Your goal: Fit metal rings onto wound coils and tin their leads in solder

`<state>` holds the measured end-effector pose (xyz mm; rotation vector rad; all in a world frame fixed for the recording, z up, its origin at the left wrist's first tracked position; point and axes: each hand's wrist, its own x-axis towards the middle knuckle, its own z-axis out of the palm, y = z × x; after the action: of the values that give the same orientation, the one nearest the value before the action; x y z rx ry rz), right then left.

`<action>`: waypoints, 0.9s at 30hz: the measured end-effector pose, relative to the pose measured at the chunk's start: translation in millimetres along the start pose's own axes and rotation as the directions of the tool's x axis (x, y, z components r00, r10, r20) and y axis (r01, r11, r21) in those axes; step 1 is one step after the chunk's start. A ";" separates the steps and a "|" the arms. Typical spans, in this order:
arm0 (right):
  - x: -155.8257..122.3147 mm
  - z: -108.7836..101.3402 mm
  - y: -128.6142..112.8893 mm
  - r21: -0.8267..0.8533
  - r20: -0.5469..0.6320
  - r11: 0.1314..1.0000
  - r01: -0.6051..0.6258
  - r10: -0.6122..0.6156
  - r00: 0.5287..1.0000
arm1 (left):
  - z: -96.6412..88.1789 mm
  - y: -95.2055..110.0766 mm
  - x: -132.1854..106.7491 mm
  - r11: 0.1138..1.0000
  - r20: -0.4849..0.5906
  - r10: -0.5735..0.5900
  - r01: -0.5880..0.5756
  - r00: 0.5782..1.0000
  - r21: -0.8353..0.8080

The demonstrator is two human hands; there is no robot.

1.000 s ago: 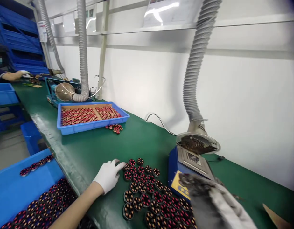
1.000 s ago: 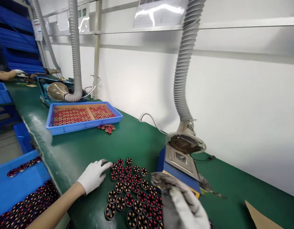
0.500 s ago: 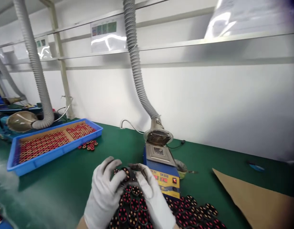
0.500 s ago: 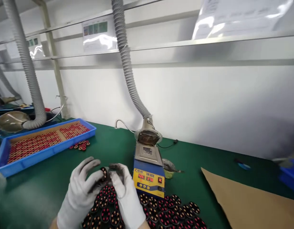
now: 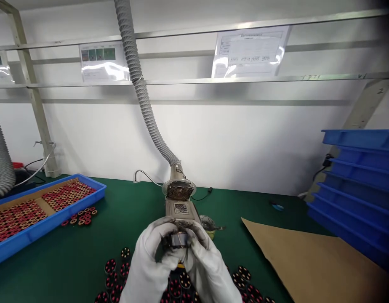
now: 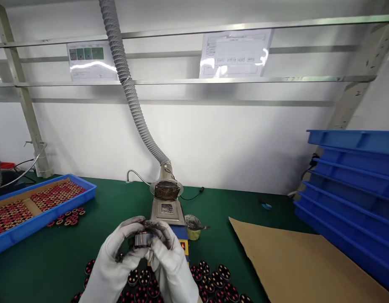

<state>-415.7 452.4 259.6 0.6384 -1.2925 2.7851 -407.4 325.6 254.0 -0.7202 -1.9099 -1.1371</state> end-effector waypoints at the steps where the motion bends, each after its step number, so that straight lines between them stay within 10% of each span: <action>1: 0.1 0.9 -2.9 -0.096 0.042 0.995 0.037 -0.034 0.999 | -4.0 0.9 -1.0 0.993 0.018 0.040 -0.041 0.999 0.111; 6: 2.6 3.6 -9.8 -0.456 0.121 0.858 0.236 -0.203 0.972 | -19.8 7.4 -2.9 0.868 0.144 0.223 -0.264 0.964 0.421; 10: 4.7 -0.4 -4.1 -0.372 0.072 0.876 0.308 -0.303 0.950 | -19.2 10.5 1.4 0.776 0.244 0.287 -0.375 0.926 0.508; 16: -2.7 -9.9 -7.4 -0.112 -0.284 0.990 0.089 -0.118 0.952 | -21.2 14.0 3.0 0.775 0.195 0.246 -0.314 0.949 0.548; 22: 1.2 -1.2 -15.5 -0.470 0.054 0.879 0.080 -0.062 0.997 | -29.6 11.3 0.1 0.814 0.224 0.222 -0.307 0.949 0.493; 27: 3.0 0.3 -6.9 -0.511 0.111 0.791 0.337 -0.328 0.938 | -22.5 14.6 1.0 0.851 0.189 0.231 -0.293 0.954 0.436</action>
<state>-417.1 456.2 265.9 0.7549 -1.6544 2.0193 -389.0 311.9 268.1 -0.7681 -2.0092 -0.4444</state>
